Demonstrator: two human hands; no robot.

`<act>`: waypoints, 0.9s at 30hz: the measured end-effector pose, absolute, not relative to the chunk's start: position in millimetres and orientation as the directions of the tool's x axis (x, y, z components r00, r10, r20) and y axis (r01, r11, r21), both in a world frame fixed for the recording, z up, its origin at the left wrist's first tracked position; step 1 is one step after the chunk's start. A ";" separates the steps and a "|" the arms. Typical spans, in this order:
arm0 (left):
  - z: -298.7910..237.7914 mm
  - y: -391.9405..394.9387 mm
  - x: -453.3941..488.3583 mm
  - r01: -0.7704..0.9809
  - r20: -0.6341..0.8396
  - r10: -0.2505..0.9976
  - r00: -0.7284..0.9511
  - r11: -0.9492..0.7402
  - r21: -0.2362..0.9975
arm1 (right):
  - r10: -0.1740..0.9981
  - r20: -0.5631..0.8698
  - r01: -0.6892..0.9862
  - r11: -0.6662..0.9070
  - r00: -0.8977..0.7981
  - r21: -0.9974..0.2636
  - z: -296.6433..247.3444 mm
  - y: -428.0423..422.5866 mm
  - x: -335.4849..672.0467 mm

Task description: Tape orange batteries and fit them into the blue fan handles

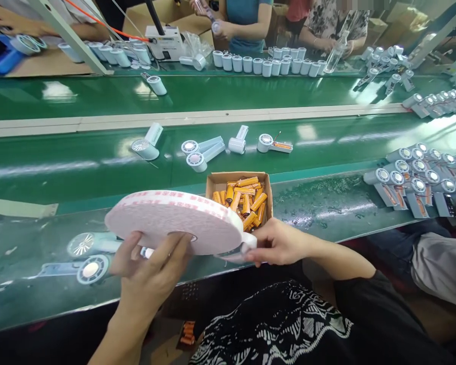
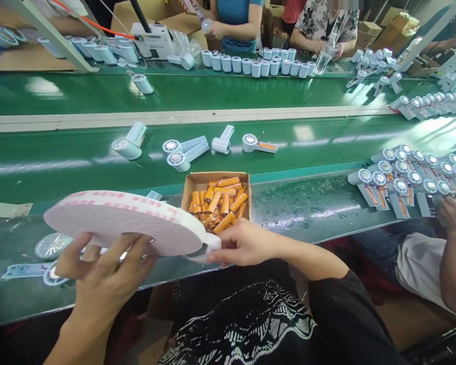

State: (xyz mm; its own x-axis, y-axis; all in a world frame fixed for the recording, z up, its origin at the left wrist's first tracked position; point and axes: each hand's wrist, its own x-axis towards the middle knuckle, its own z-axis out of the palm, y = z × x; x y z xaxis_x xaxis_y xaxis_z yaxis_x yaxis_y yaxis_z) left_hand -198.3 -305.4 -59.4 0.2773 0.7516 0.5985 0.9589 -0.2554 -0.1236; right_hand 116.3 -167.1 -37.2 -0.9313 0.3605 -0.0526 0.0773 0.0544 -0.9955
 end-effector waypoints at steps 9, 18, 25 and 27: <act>-57.6 -300.9 -187.2 0.944 0.601 0.774 -0.197 -0.015 0.329 | 0.331 -0.074 0.315 0.773 -0.941 -0.551 -50.9 -144.1 114.1; -72.3 -293.2 -157.9 0.961 0.572 0.820 0.016 -0.170 0.217 | 0.447 -0.176 0.479 0.781 -0.877 -0.402 -36.3 -57.5 102.4; -76.9 -287.7 -152.7 0.973 0.555 0.829 0.065 -0.176 0.149 | 0.773 0.074 -0.036 0.066 -0.630 -0.997 -31.5 -90.2 130.9; -76.4 -287.1 -150.2 0.973 0.541 0.834 0.106 -0.198 0.116 | 0.766 0.035 0.007 0.052 -0.642 -0.999 -24.7 -106.4 129.0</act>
